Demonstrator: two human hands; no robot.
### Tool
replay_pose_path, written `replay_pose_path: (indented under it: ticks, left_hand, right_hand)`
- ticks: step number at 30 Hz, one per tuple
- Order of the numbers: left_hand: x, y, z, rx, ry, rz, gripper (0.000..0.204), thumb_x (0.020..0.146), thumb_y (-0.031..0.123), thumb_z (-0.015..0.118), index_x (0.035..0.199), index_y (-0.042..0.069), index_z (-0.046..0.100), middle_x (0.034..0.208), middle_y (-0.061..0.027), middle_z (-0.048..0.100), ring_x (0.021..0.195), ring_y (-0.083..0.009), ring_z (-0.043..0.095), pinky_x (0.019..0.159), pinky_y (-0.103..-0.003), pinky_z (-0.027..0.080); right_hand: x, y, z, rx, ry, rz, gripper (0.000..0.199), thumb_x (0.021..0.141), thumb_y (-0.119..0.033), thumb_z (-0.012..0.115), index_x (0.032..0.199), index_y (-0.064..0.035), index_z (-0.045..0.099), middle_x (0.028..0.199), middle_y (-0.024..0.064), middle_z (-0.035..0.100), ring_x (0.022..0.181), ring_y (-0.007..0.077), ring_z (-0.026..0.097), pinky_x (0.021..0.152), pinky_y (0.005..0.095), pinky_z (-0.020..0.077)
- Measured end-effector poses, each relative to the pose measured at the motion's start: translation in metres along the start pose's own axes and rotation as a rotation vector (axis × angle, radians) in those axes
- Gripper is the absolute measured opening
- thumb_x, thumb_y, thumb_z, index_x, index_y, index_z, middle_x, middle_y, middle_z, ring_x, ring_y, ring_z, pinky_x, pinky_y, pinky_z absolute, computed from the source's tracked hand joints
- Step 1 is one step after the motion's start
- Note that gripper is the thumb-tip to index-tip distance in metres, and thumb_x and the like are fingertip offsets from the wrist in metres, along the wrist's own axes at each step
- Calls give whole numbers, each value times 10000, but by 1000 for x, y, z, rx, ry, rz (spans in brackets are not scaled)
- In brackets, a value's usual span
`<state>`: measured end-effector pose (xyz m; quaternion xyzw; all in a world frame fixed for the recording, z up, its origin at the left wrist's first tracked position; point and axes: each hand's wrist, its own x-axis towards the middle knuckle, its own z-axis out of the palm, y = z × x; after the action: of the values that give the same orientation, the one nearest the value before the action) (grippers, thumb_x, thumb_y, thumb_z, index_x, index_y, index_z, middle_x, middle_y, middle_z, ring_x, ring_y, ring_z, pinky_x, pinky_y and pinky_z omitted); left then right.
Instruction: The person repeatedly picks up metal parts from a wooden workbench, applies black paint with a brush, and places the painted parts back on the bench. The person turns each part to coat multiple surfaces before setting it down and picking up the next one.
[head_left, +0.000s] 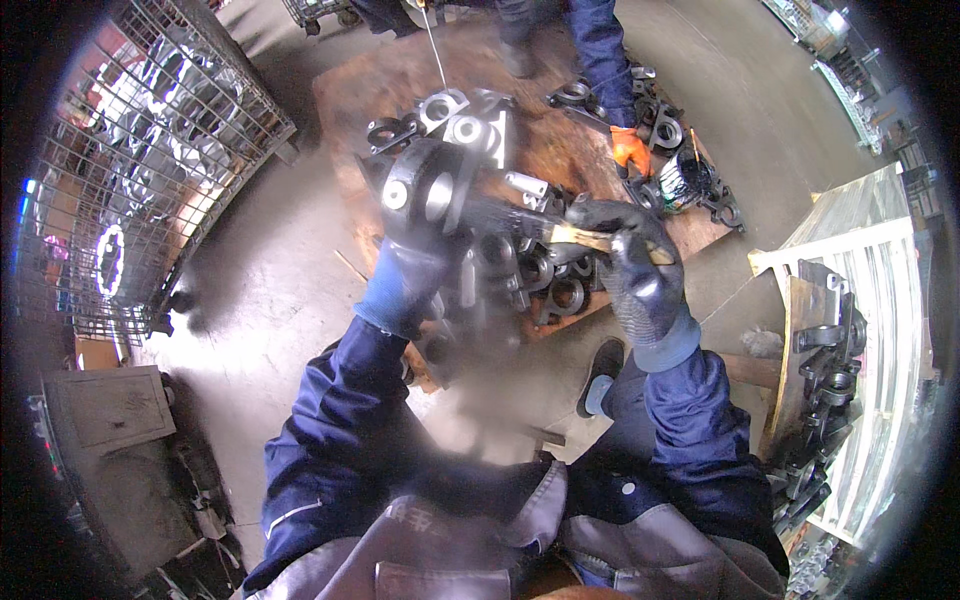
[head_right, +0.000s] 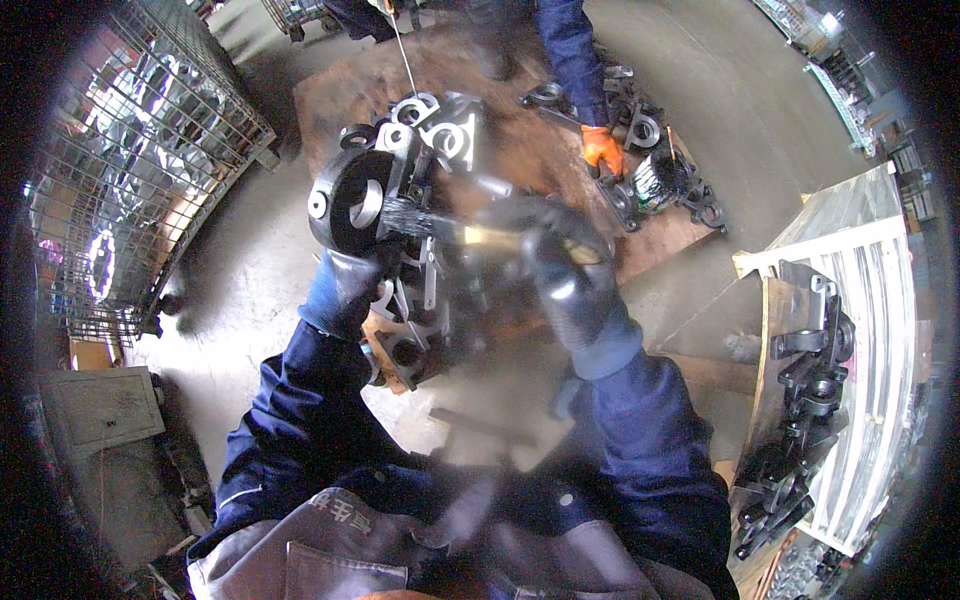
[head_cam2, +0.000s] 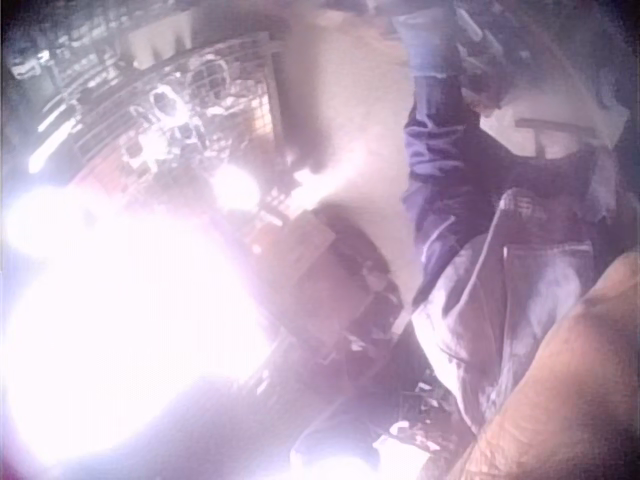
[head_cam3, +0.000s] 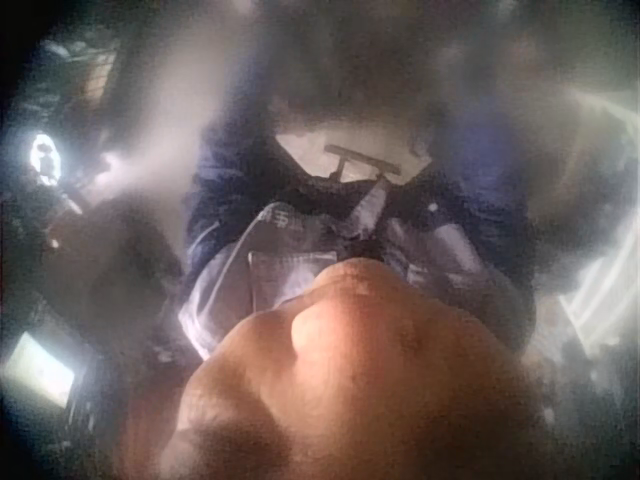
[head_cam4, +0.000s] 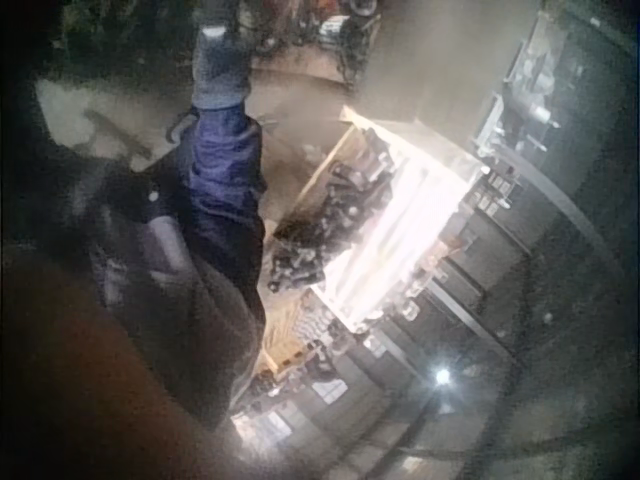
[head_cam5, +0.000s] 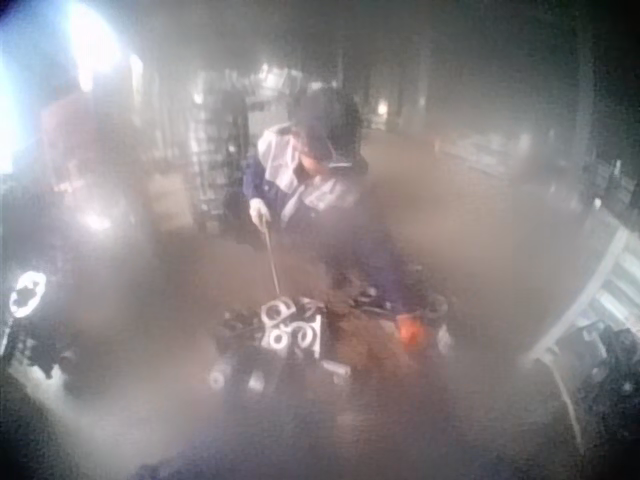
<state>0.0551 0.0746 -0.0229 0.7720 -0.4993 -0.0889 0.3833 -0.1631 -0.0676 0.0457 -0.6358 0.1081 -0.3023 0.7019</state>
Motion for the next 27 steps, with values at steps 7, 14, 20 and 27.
replay_pose_path:
  ticks: [7,14,20,27]
  left_hand:
    - [-5,22,-12,-369,-26,-183,258,870,137,671,1111,60,625,860,-3,636,676,-100,560,566,-265,468]
    - [1,28,-16,-473,-9,-259,287,842,114,680,1116,50,623,918,-25,638,741,-122,577,623,-280,481]
    - [0,26,-15,-471,-21,-278,313,819,95,687,1120,41,622,968,-44,641,796,-141,592,672,-293,492]
    - [4,27,-9,-461,5,-265,344,791,72,696,1124,31,621,1026,-66,644,861,-163,610,729,-308,504]
  right_hand:
    - [11,-5,18,-268,-140,-196,375,993,-296,526,1153,27,627,1133,138,664,1064,212,629,967,358,478]
    - [13,3,27,-241,-136,-173,314,999,-277,543,1140,-20,655,1109,94,679,1021,180,647,892,316,518]
    - [13,3,29,-166,-93,-107,290,1005,-244,526,1127,-14,655,1106,110,685,1016,186,654,886,330,530]
    - [7,9,32,93,14,206,285,1018,-201,472,1171,-11,620,1119,108,666,1021,197,651,915,344,538]
